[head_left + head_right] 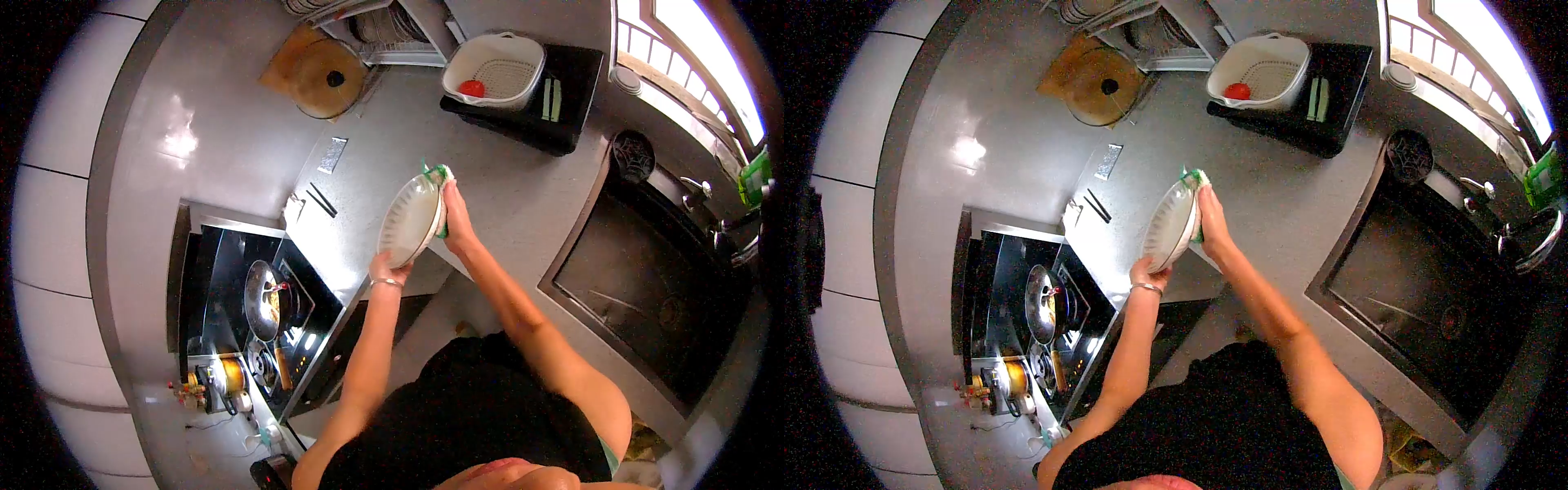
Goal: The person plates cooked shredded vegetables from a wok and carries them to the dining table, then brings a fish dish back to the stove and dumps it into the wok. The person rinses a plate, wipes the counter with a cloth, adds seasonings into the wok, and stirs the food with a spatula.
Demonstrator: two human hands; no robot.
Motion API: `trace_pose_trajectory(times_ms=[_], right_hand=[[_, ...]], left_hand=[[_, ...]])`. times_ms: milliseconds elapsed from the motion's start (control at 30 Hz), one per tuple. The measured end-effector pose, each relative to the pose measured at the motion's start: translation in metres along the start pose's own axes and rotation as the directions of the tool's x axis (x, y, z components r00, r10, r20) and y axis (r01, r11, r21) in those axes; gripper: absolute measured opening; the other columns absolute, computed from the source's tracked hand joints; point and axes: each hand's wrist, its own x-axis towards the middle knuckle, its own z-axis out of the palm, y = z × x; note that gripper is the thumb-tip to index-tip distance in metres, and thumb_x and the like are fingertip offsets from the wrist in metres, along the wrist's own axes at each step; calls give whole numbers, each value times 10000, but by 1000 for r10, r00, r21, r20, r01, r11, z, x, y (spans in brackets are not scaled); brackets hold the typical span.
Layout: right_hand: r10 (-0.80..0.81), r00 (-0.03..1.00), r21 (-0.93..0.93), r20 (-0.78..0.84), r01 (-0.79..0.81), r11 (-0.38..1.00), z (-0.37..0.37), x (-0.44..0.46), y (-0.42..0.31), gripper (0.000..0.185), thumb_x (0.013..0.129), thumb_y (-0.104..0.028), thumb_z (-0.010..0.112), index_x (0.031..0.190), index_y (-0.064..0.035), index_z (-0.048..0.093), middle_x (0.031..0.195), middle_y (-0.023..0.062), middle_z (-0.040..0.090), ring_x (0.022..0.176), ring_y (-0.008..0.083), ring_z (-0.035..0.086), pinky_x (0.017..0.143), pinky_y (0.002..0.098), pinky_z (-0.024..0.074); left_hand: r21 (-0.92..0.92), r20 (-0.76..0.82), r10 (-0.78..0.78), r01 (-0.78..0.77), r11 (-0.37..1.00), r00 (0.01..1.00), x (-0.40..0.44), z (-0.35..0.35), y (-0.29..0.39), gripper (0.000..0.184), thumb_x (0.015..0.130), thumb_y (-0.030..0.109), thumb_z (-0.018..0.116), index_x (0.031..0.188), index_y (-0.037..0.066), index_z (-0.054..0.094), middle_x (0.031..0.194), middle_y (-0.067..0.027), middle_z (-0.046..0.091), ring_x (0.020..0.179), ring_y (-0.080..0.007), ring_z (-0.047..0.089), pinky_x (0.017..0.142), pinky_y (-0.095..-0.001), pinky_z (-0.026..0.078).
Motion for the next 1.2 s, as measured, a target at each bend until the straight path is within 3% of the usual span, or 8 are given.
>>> trace_pose_trajectory(times_ms=[333,467,567,700,800,933,1133,1200], right_hand=[[-272,957,-308,104,291,906,-15,-43,23,438,970,-290,333,1350,-74,338,1368,62,354,1240,180,321,1021,289,252],[112,971,-552,212,24,834,-26,-68,46,488,958,-336,376,1379,-104,290,1258,43,438,1087,124,421,937,260,334],[292,948,-272,125,-250,929,-31,-92,6,551,912,-466,399,1308,-83,379,1233,119,456,1049,238,479,870,371,408],[180,984,-22,2,-180,983,-76,-114,-54,629,879,-545,389,1274,-56,396,1217,161,448,1030,297,494,844,432,436],[-62,978,71,-198,77,994,-103,-138,-81,557,914,-470,369,1256,-31,408,1207,156,465,1037,259,508,871,371,452],[-227,931,275,-286,307,911,-122,-187,-94,443,949,-379,341,1221,-44,440,1192,126,491,1054,259,517,887,393,458],[-445,887,385,-126,457,802,-99,-256,-94,484,926,-425,370,1230,-54,428,1229,138,464,1084,281,504,873,419,476],[-490,868,450,-78,469,760,-114,-276,-90,519,919,-451,359,1248,-54,413,1246,152,450,1089,298,503,869,435,477]], left_hand=[[52,208,180,-195,979,961,29,29,-17,357,907,148,294,1169,-9,479,1207,-180,506,1003,-302,562,658,-414,526],[-71,250,-20,39,997,968,133,-5,-18,294,873,244,444,1044,34,558,945,-127,615,744,-274,625,508,-341,536],[-218,308,-234,308,926,922,127,-11,14,304,854,219,474,1062,7,539,921,-158,586,809,-290,616,528,-335,541],[69,839,-452,765,641,303,125,-38,69,396,841,261,546,1141,14,476,999,-150,457,878,-273,567,579,-296,534],[134,830,-429,620,773,356,154,-46,86,377,836,254,547,1116,11,483,1018,-151,474,864,-271,572,541,-286,518],[123,566,-107,45,991,817,169,-28,80,406,809,181,519,1188,53,449,1076,-164,545,968,-344,557,691,-433,535],[101,821,73,-270,958,566,217,4,35,402,812,222,560,1182,79,494,1119,-88,566,893,-241,600,687,-359,541],[54,743,58,-146,988,666,217,18,28,363,787,180,570,1111,18,543,1044,-101,596,831,-213,612,600,-288,531]])
